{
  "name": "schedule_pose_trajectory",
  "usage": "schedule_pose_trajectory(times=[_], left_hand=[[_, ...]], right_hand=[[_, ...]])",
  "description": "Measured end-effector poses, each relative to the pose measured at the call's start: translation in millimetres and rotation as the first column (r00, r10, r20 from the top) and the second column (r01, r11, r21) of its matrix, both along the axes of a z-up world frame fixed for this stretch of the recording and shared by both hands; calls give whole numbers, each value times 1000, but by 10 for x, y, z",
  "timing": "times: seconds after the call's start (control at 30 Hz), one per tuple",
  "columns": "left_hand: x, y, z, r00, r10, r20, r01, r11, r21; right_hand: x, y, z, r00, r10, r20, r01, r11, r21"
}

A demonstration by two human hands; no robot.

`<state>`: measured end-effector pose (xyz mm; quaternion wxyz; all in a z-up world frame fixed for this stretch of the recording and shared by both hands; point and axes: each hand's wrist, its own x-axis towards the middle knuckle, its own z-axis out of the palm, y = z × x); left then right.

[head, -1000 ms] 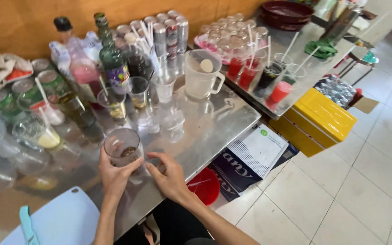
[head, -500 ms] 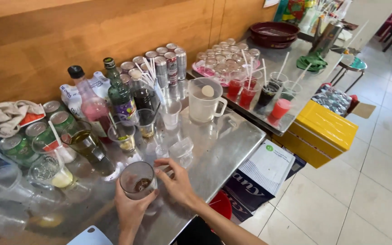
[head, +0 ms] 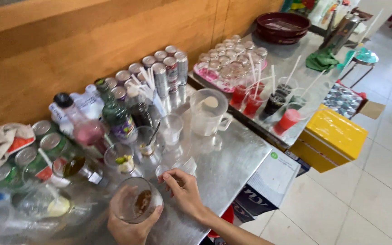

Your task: The person pours a dark liquid from a bottle into a shaker cup, adds water from a pitcher, and scoops a white powder into the cup. They then add ice from a drawer, secure the lid, and shake the cup vigorously to mix the contents.

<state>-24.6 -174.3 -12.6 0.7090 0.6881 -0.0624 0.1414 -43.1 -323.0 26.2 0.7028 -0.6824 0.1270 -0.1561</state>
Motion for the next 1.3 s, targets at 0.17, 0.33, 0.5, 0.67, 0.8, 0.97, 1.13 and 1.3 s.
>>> schedule_pose_trajectory(times=[0.17,0.33,0.5,0.67,0.8,0.97,1.13,1.3], left_hand=[[115,-308,1007,999,-38,-20,37,999,-31],[254,-609,1905,995,-96,13,95,994,60],[538,-967,2263,945,-255,-207,250,967,-51],[690,-1360,2382,892,-423,-158,433,901,33],[636,-1874,2412,859,-498,-122,509,857,81],[66,-2555,2417,861,-492,-129,508,848,152],[-543,-3425,2220,815,-531,-231,558,827,69],[-1190,-4013,2349,791,-537,-293,579,811,78]], right_hand=[[-100,-414,750,996,-79,49,78,997,14],[-287,-859,1490,983,-169,-74,176,978,115],[-429,-1262,1834,920,-200,-336,160,976,-145],[-788,-1655,1832,876,-335,-347,311,942,-126],[-1156,-2151,1798,842,-429,-326,446,895,-25],[-1796,-2779,1752,843,-422,-334,446,895,-6],[-2619,-3529,1609,797,-486,-358,532,846,37],[-3199,-3970,1839,699,-561,-443,626,780,1]])
